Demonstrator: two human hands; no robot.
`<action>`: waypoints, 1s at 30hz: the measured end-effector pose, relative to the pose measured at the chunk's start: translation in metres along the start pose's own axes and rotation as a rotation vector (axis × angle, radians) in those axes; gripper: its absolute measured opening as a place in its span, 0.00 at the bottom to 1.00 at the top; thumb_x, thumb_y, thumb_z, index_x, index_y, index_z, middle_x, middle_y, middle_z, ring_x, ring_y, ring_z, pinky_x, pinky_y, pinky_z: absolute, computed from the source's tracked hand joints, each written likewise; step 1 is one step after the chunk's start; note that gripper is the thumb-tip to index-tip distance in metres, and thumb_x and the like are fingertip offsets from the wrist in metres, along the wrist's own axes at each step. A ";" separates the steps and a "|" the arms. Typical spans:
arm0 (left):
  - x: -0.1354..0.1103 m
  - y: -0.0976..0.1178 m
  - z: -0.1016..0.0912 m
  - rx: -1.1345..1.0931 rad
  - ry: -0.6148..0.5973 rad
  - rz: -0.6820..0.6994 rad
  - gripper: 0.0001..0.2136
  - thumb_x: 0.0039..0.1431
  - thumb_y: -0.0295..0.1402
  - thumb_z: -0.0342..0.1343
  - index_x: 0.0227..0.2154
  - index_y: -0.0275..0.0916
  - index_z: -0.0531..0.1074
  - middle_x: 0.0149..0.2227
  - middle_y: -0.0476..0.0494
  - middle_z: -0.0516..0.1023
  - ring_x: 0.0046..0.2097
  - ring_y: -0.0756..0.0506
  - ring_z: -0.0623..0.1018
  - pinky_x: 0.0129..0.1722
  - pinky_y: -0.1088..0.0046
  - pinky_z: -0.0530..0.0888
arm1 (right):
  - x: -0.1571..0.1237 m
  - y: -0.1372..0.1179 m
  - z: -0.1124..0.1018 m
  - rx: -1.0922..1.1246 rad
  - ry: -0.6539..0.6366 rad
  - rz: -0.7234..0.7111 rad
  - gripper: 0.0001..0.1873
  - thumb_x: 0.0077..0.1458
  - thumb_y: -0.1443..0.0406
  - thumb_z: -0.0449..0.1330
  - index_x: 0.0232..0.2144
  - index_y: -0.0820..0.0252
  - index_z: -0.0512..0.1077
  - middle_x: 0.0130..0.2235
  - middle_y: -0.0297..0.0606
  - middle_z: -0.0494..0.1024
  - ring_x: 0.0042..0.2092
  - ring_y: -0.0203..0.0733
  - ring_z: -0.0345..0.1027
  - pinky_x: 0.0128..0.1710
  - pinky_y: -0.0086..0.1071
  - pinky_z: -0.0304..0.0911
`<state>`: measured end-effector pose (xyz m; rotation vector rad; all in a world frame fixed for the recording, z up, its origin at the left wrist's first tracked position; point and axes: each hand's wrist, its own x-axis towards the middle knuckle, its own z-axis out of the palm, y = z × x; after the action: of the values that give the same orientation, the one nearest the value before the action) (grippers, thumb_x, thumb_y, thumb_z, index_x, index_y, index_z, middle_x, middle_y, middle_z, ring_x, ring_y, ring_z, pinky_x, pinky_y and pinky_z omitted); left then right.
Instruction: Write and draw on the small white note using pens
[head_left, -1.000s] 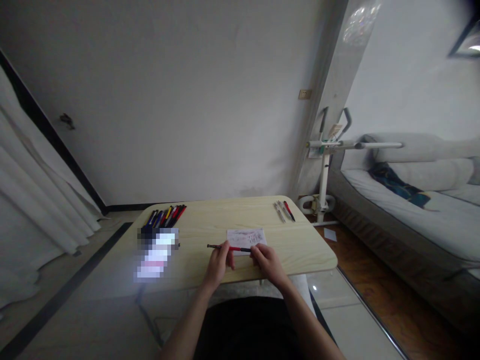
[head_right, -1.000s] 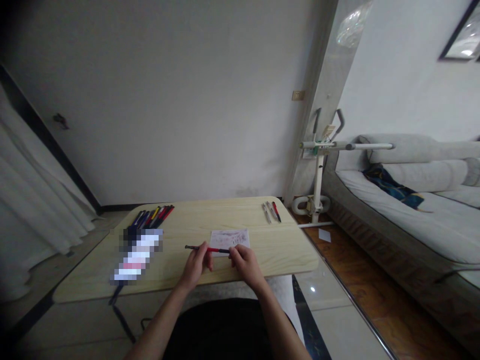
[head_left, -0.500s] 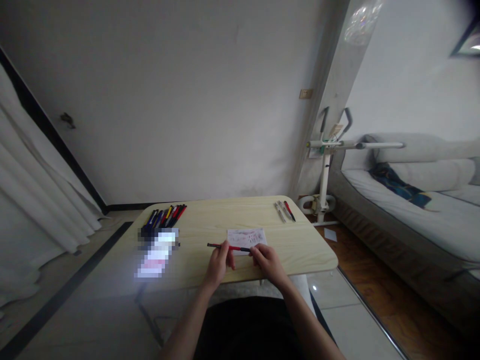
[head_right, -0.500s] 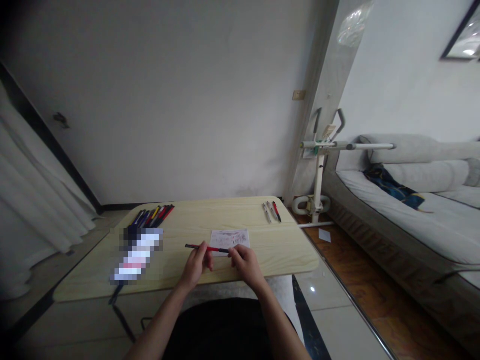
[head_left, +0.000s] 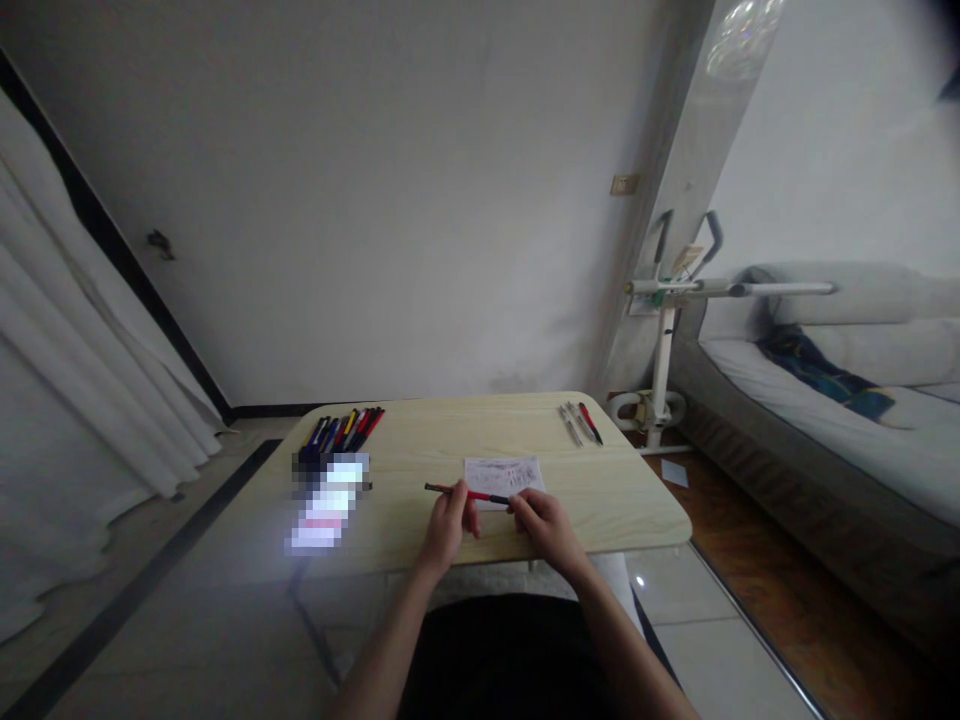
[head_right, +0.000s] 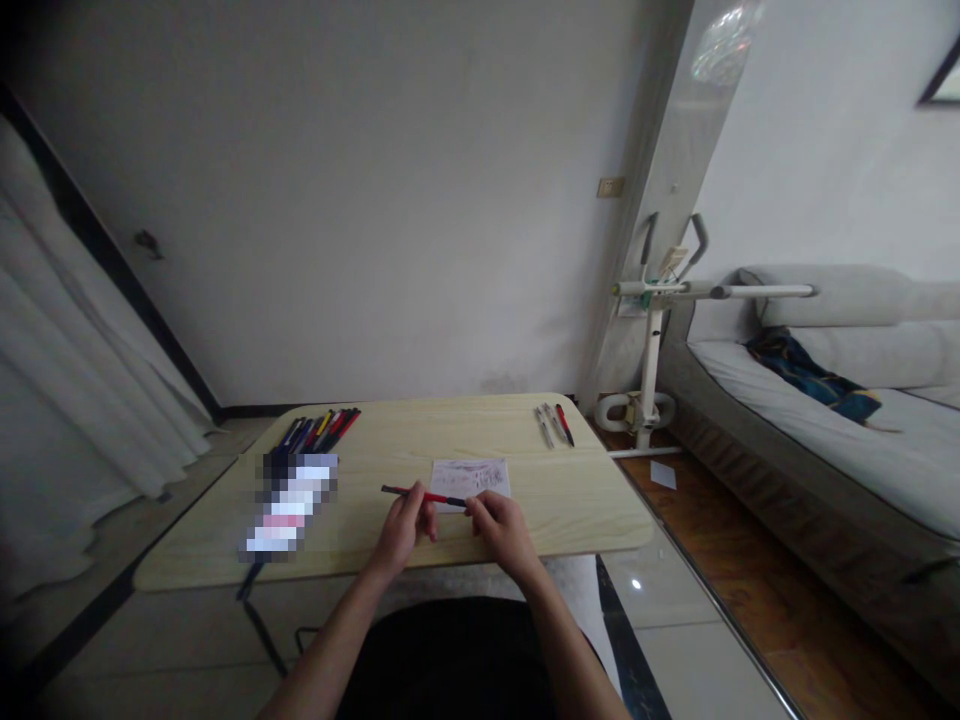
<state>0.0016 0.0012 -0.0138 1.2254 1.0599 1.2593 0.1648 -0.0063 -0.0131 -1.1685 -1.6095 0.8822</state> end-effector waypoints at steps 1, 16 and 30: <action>0.000 0.000 0.000 -0.006 -0.001 0.000 0.23 0.52 0.50 0.41 0.14 0.37 0.62 0.12 0.49 0.65 0.16 0.52 0.66 0.20 0.75 0.63 | 0.000 0.000 0.000 0.005 -0.003 0.000 0.19 0.52 0.55 0.49 0.21 0.62 0.69 0.17 0.31 0.65 0.21 0.33 0.58 0.22 0.26 0.53; -0.001 0.002 0.000 -0.023 0.009 0.003 0.22 0.53 0.49 0.41 0.14 0.37 0.62 0.12 0.49 0.64 0.16 0.52 0.66 0.20 0.75 0.62 | 0.000 -0.001 0.000 -0.003 -0.013 -0.016 0.17 0.53 0.57 0.49 0.22 0.62 0.68 0.17 0.31 0.65 0.21 0.33 0.58 0.23 0.25 0.53; 0.001 -0.002 0.000 -0.046 0.008 0.011 0.21 0.54 0.47 0.42 0.15 0.37 0.60 0.11 0.51 0.64 0.16 0.52 0.65 0.19 0.76 0.62 | 0.000 0.001 -0.002 -0.089 -0.027 -0.035 0.18 0.53 0.57 0.48 0.21 0.62 0.68 0.18 0.32 0.66 0.23 0.33 0.60 0.24 0.25 0.54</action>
<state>0.0017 0.0025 -0.0159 1.1939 1.0262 1.2910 0.1671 -0.0061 -0.0131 -1.1905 -1.7011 0.8136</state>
